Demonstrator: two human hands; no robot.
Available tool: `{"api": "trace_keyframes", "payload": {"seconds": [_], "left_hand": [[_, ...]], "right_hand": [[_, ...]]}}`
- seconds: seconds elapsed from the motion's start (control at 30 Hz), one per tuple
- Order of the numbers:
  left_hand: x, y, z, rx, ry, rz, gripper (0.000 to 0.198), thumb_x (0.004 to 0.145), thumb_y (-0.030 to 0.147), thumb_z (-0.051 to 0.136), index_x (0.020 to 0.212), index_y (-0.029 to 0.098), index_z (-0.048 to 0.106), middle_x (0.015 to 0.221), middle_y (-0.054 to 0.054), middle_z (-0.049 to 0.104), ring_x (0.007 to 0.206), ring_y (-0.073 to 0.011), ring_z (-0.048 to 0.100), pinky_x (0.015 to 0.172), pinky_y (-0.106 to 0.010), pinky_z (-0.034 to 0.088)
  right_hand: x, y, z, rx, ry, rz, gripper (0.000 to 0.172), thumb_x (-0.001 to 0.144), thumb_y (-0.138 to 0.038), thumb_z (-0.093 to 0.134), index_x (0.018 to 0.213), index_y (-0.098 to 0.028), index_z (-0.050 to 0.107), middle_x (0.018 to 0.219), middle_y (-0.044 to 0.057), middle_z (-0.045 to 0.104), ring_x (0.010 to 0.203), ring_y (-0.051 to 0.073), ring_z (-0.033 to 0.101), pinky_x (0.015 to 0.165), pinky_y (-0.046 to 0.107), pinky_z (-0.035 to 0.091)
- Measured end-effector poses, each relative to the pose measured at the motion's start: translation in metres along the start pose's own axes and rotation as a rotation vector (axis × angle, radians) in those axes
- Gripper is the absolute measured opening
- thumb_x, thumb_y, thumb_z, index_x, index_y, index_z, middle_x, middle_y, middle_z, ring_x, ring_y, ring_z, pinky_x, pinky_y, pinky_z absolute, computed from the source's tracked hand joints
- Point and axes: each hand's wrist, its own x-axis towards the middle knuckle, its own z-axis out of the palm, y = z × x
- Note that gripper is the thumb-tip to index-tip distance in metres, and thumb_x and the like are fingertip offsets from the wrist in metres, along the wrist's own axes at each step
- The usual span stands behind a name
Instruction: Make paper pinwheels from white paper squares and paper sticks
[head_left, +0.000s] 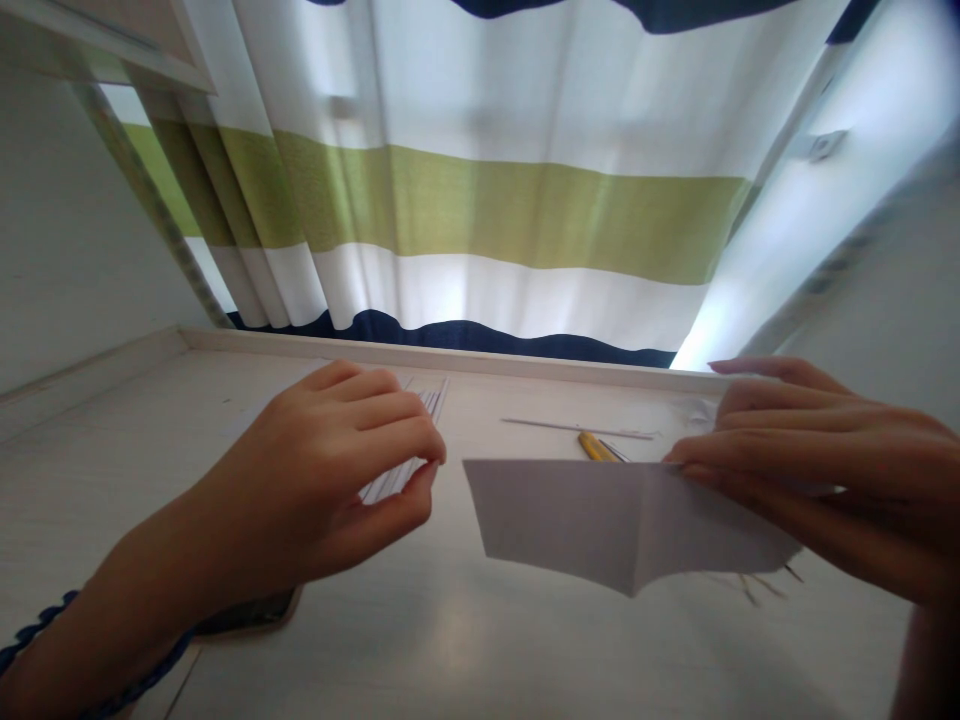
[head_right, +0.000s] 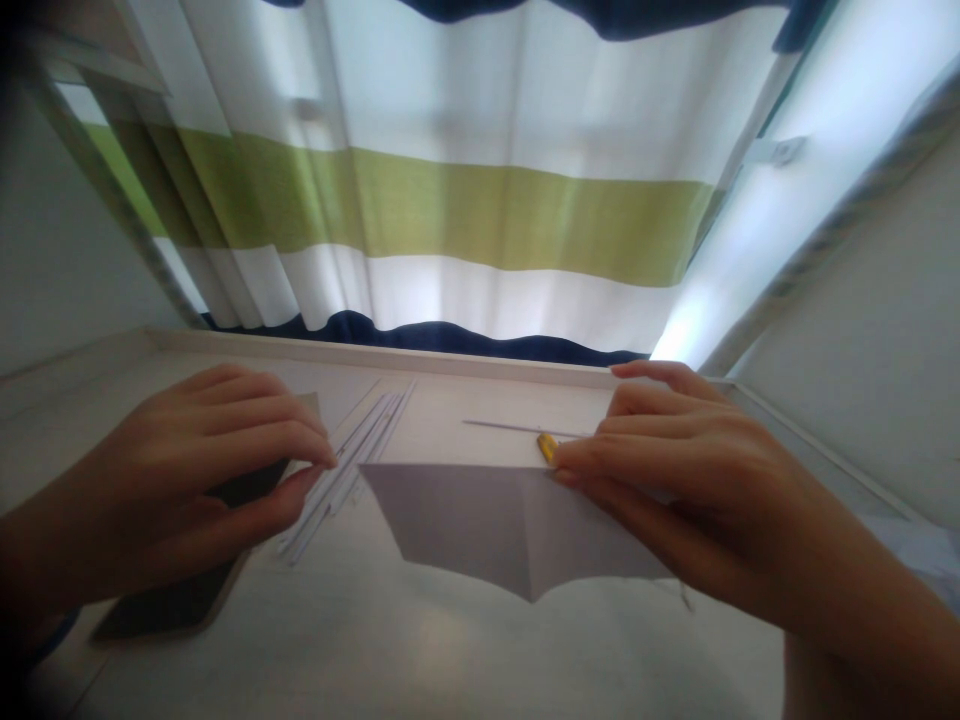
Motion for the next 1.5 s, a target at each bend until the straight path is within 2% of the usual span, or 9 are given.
{"api": "trace_keyframes", "payload": {"seconds": [0.13,0.33,0.43,0.5,0.57,0.77,1.0,1.17,1.5], "left_hand": [[0.002,0.004,0.005,0.002,0.075,-0.054,0.012,0.077,0.017,0.05,0.088,0.017,0.057,0.084,-0.003,0.06,0.08,-0.0181,0.052,0.073,-0.032,0.039],[0.01,0.034,0.023,-0.032,0.111,0.001,0.029,0.081,0.026,0.053,0.108,0.016,0.052,0.11,-0.006,0.058,0.103,-0.0209,0.049,0.09,-0.037,0.034],[0.011,0.041,0.028,-0.058,0.102,0.016,0.014,0.086,0.021,0.046,0.09,0.017,0.059,0.091,-0.002,0.065,0.089,-0.0166,0.055,0.091,-0.037,0.033],[0.011,0.042,0.031,-0.074,0.082,0.021,0.021,0.088,0.019,0.042,0.076,0.017,0.059,0.074,0.0,0.064,0.074,-0.0135,0.056,0.089,-0.036,0.034],[0.01,0.041,0.033,-0.063,0.087,0.034,0.023,0.088,0.02,0.041,0.073,0.016,0.058,0.068,0.001,0.061,0.066,-0.0126,0.054,0.085,-0.036,0.036],[0.009,0.044,0.039,-0.007,0.074,0.08,0.026,0.089,0.02,0.04,0.068,0.015,0.055,0.064,0.001,0.057,0.062,-0.0123,0.049,0.078,-0.036,0.037],[0.008,0.043,0.037,-0.021,0.051,0.081,0.023,0.088,0.016,0.04,0.07,0.015,0.055,0.066,0.0,0.056,0.063,-0.0132,0.045,0.077,-0.036,0.035],[0.007,0.041,0.036,-0.023,0.016,0.12,0.022,0.087,0.013,0.04,0.073,0.015,0.056,0.069,0.0,0.057,0.067,-0.0141,0.045,0.077,-0.037,0.033],[0.007,0.038,0.028,0.003,0.037,0.117,0.021,0.085,0.01,0.041,0.076,0.018,0.058,0.067,0.001,0.058,0.067,-0.0146,0.043,0.077,-0.037,0.031]], "right_hand": [[0.004,-0.001,0.006,-0.016,0.015,0.006,0.02,0.079,-0.012,0.052,0.091,-0.026,0.059,0.067,-0.001,0.056,0.065,0.015,0.052,0.079,0.037,0.036],[0.021,-0.029,0.032,0.008,-0.031,-0.059,0.014,0.082,-0.018,0.052,0.091,-0.025,0.061,0.065,-0.003,0.057,0.064,0.012,0.049,0.087,0.04,0.032],[0.025,-0.04,0.038,0.007,-0.027,-0.038,0.017,0.083,-0.016,0.049,0.091,-0.024,0.062,0.063,-0.003,0.058,0.063,0.012,0.049,0.089,0.04,0.031],[0.026,-0.043,0.041,-0.016,-0.019,-0.025,0.018,0.083,-0.015,0.049,0.091,-0.023,0.062,0.063,-0.003,0.058,0.062,0.012,0.05,0.092,0.041,0.03],[0.028,-0.045,0.044,-0.04,-0.003,-0.018,0.017,0.082,-0.015,0.05,0.092,-0.023,0.062,0.065,-0.003,0.059,0.065,0.013,0.052,0.094,0.042,0.028],[0.03,-0.054,0.055,0.038,-0.027,0.013,0.015,0.082,-0.011,0.049,0.076,-0.019,0.06,0.063,-0.002,0.058,0.066,0.012,0.051,0.095,0.038,0.028],[0.029,-0.059,0.056,0.07,-0.036,0.045,0.011,0.08,-0.015,0.05,0.072,-0.019,0.057,0.062,-0.003,0.056,0.064,0.012,0.049,0.089,0.038,0.031],[0.028,-0.057,0.054,0.127,-0.066,0.039,0.009,0.077,-0.017,0.054,0.069,-0.02,0.057,0.061,-0.004,0.056,0.064,0.012,0.048,0.088,0.036,0.031],[0.029,-0.047,0.05,0.107,-0.042,0.024,0.01,0.073,-0.014,0.055,0.066,-0.02,0.06,0.058,-0.003,0.055,0.061,0.012,0.048,0.081,0.033,0.036]]}}
